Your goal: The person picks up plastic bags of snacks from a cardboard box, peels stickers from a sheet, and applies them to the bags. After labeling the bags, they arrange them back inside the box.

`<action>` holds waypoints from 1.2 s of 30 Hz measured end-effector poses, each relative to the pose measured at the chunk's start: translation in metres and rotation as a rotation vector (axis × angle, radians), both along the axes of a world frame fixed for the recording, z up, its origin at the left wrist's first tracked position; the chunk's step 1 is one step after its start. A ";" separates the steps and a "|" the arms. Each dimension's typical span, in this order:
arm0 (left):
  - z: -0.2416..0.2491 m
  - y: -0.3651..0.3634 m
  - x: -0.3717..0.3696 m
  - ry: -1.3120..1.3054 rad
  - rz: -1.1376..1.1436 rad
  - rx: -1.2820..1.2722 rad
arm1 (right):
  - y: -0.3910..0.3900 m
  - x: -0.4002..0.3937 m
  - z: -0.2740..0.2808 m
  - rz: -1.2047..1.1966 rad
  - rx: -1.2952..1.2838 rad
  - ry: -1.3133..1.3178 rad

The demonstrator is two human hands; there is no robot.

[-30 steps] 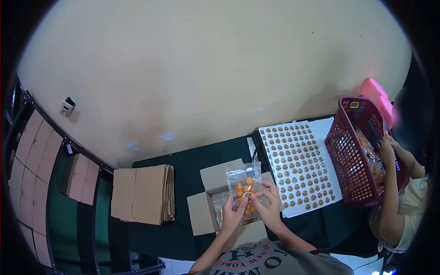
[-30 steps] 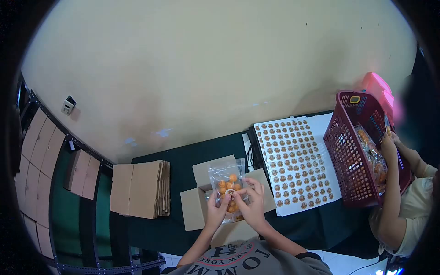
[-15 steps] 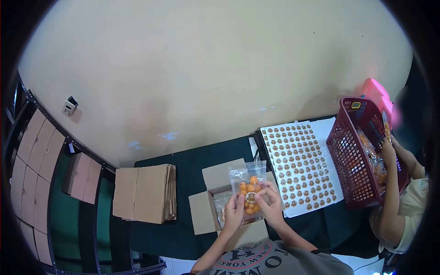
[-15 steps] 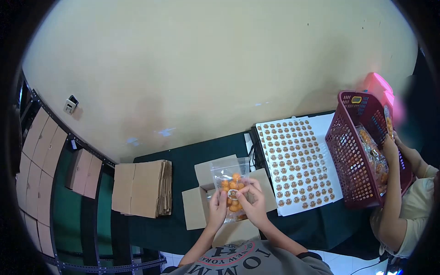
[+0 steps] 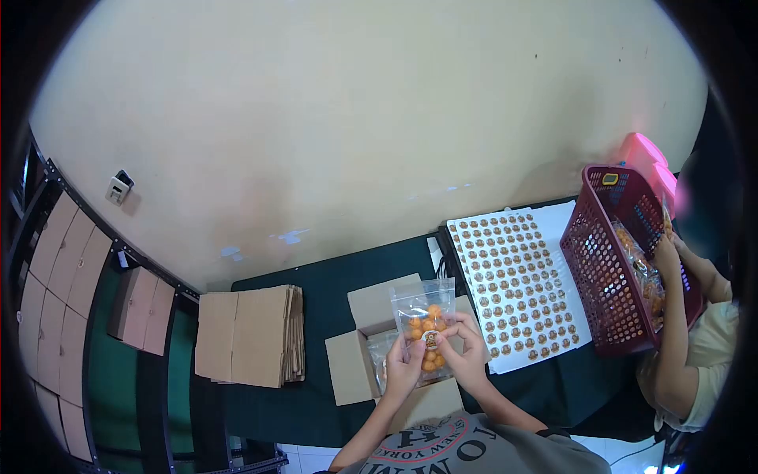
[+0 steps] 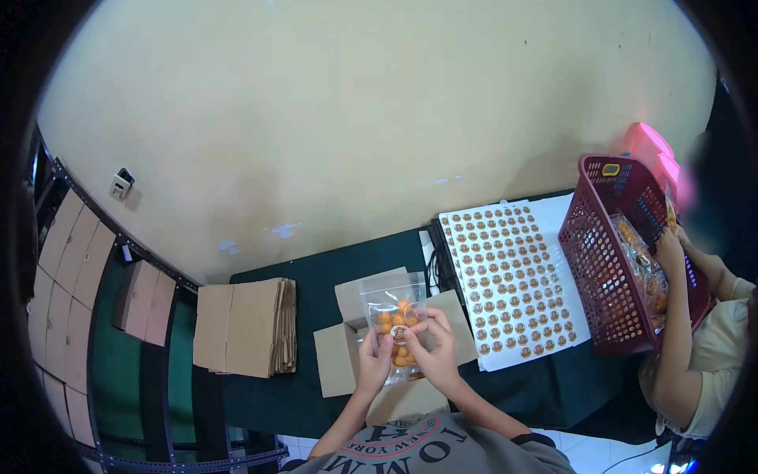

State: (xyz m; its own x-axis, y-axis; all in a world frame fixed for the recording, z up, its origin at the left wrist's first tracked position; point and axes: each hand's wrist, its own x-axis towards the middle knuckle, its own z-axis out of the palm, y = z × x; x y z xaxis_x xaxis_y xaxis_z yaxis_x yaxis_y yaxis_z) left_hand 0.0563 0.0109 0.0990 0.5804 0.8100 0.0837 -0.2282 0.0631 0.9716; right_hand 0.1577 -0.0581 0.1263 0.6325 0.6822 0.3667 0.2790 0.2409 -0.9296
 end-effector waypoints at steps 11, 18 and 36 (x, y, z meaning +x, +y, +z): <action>-0.001 -0.003 0.001 -0.042 0.009 -0.030 | -0.003 -0.008 0.003 -0.061 0.003 -0.034; -0.006 -0.012 -0.006 -0.026 0.014 -0.008 | -0.012 -0.004 -0.017 0.056 0.031 0.149; 0.015 -0.021 -0.027 0.001 -0.064 0.039 | -0.027 -0.009 0.011 0.403 0.002 0.399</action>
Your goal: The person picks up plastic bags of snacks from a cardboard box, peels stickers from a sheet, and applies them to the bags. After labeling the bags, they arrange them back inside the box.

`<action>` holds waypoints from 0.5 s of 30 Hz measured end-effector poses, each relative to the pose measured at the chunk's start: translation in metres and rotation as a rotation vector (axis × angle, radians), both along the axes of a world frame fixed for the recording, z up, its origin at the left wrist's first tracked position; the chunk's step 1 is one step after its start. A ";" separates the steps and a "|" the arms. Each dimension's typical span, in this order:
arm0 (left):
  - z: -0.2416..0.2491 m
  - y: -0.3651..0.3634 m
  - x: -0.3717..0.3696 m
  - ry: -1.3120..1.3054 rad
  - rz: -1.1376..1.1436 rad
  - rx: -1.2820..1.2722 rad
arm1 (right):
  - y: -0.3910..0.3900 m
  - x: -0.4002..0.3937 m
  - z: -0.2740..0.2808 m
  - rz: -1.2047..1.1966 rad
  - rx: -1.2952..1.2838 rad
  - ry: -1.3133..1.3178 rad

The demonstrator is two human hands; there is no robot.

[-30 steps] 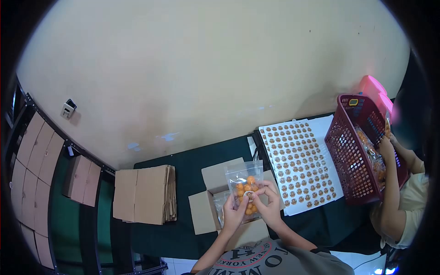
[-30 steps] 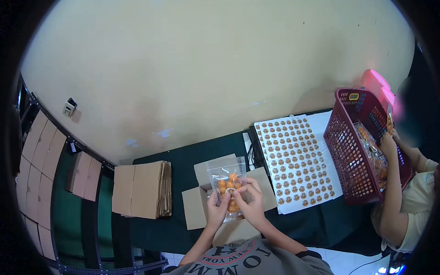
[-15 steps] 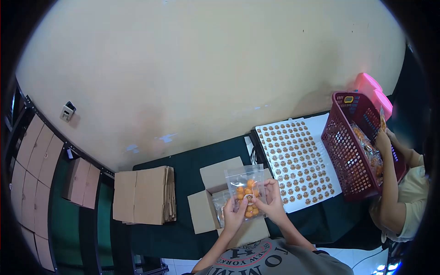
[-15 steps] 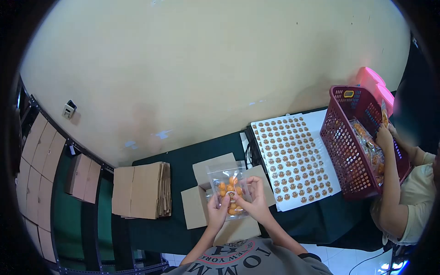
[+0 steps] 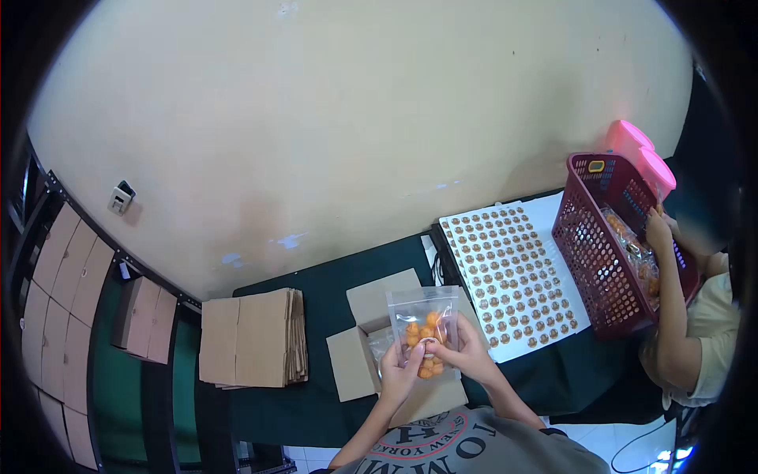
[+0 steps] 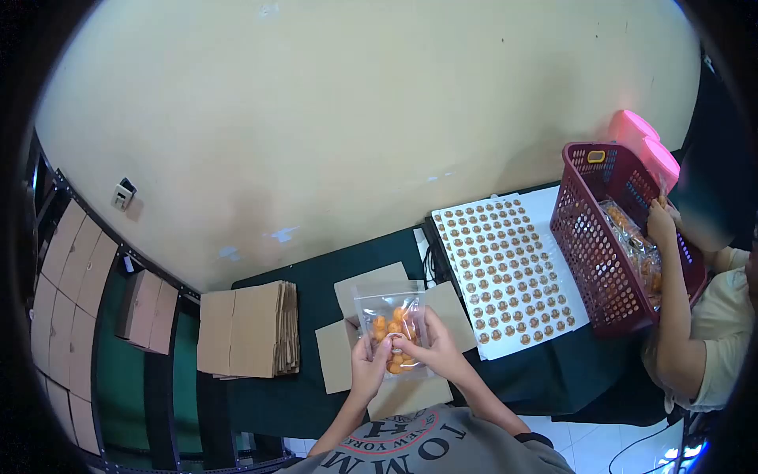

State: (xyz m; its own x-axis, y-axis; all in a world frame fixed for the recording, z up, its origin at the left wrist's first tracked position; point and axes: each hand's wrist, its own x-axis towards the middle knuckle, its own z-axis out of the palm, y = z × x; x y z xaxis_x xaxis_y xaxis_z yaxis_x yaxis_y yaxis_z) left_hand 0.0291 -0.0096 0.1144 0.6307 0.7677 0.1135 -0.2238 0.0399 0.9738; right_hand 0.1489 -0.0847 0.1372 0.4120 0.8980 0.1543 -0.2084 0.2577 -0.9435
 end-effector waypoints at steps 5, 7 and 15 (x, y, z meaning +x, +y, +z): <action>-0.005 -0.003 -0.002 0.006 -0.022 -0.049 | 0.000 0.002 -0.010 0.120 0.060 -0.023; -0.002 -0.003 -0.005 0.027 -0.040 -0.030 | 0.001 0.003 -0.012 0.165 0.053 -0.025; 0.002 0.003 -0.018 0.059 -0.158 -0.001 | -0.004 0.008 0.002 0.173 -0.121 0.024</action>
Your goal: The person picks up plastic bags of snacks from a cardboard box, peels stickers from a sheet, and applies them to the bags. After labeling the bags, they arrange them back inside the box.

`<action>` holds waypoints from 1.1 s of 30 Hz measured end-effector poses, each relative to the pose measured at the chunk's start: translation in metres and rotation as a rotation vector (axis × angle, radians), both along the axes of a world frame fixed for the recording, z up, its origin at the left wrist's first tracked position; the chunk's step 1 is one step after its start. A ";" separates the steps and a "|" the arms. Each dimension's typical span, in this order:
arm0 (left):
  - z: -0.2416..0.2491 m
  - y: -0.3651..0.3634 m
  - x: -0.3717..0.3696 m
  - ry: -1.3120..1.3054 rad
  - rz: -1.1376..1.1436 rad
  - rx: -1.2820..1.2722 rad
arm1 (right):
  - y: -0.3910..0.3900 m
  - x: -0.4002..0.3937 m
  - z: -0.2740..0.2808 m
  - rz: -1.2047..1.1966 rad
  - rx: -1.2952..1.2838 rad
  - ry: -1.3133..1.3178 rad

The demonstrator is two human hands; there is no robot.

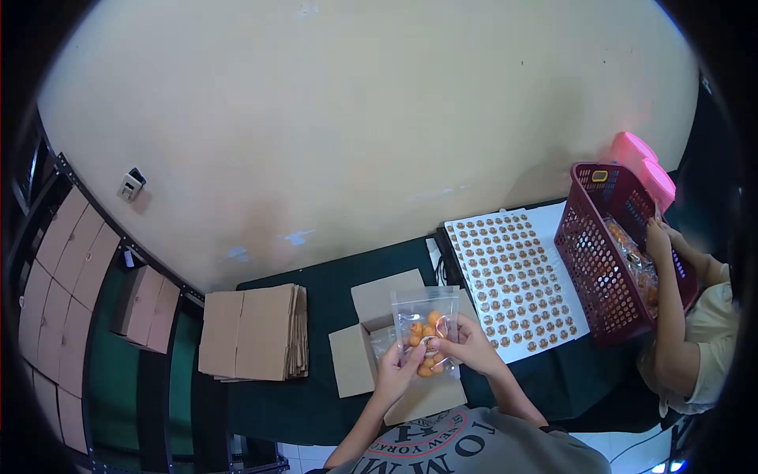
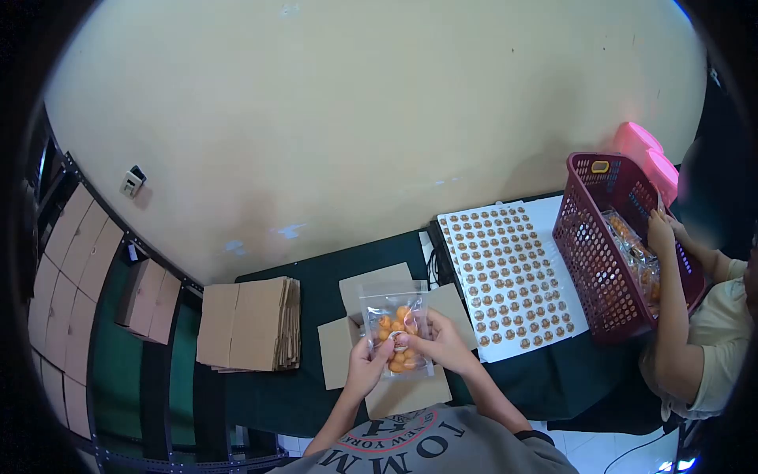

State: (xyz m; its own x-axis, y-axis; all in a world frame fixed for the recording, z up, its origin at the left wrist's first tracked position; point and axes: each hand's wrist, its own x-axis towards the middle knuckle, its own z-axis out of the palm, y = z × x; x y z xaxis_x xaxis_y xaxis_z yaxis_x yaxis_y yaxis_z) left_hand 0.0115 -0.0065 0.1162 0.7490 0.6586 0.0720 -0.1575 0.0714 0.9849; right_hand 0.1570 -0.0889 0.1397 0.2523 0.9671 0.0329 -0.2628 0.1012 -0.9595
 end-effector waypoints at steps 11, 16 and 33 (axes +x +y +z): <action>-0.002 0.006 -0.002 0.004 -0.056 0.003 | 0.002 -0.002 -0.017 -0.146 0.064 -0.043; 0.000 -0.002 0.004 0.012 -0.041 0.056 | 0.004 -0.014 -0.015 -0.351 0.143 -0.326; 0.001 -0.009 0.011 -0.014 0.098 -0.021 | 0.007 -0.014 -0.020 -0.310 0.119 -0.243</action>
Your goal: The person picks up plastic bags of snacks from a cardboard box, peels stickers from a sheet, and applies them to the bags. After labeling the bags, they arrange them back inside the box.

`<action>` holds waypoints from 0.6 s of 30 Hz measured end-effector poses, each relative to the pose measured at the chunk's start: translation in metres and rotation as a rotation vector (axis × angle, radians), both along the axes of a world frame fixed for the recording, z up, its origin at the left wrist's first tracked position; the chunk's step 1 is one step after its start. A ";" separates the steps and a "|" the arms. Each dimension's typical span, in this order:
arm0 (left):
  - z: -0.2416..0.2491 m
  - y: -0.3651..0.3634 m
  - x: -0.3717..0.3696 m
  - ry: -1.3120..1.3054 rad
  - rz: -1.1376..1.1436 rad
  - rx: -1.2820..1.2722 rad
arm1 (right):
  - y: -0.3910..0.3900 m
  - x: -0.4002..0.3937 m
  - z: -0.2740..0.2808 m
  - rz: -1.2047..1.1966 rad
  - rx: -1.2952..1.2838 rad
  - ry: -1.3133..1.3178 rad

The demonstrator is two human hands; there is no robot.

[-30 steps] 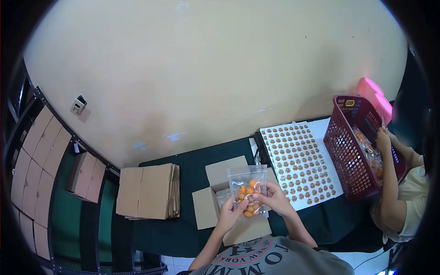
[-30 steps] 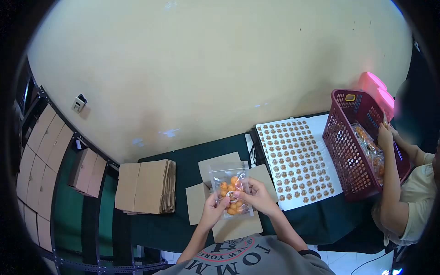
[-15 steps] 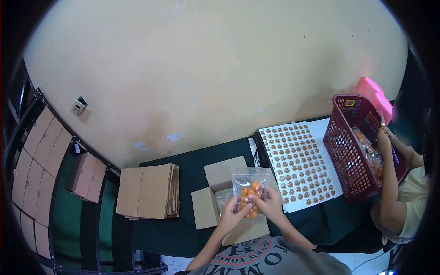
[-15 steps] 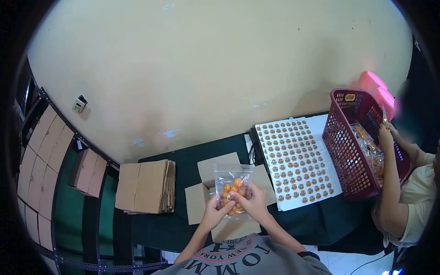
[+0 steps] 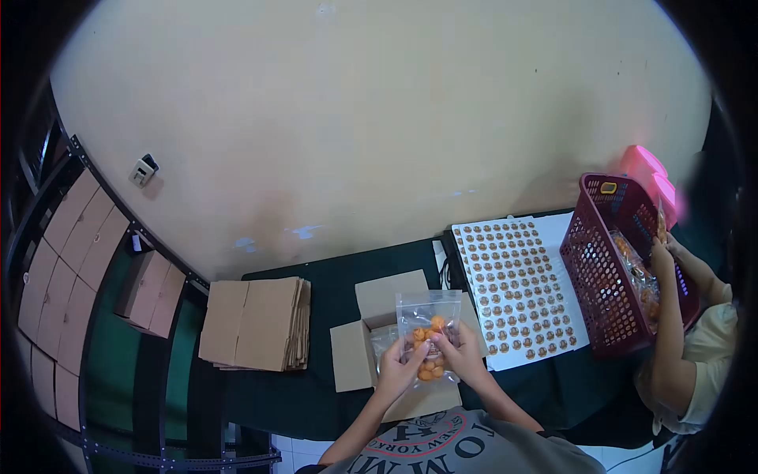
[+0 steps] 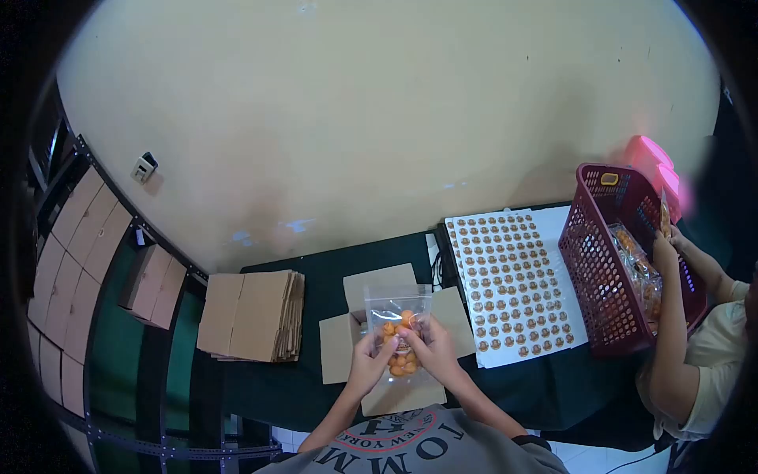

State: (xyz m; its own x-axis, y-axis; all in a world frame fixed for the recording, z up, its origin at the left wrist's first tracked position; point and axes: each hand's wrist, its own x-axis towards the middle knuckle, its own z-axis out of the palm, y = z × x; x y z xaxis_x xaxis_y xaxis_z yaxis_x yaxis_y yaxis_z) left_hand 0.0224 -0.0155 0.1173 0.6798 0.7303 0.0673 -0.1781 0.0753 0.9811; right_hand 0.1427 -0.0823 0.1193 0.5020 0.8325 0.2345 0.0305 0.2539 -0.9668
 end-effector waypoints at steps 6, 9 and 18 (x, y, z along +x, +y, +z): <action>-0.004 0.007 -0.002 -0.057 0.110 0.022 | 0.001 -0.005 0.019 0.174 0.047 -0.008; 0.000 0.007 -0.002 -0.104 0.133 0.017 | 0.000 0.003 0.005 0.246 0.018 -0.157; 0.003 0.002 -0.009 0.017 0.021 0.047 | -0.007 -0.003 -0.005 0.165 0.071 0.166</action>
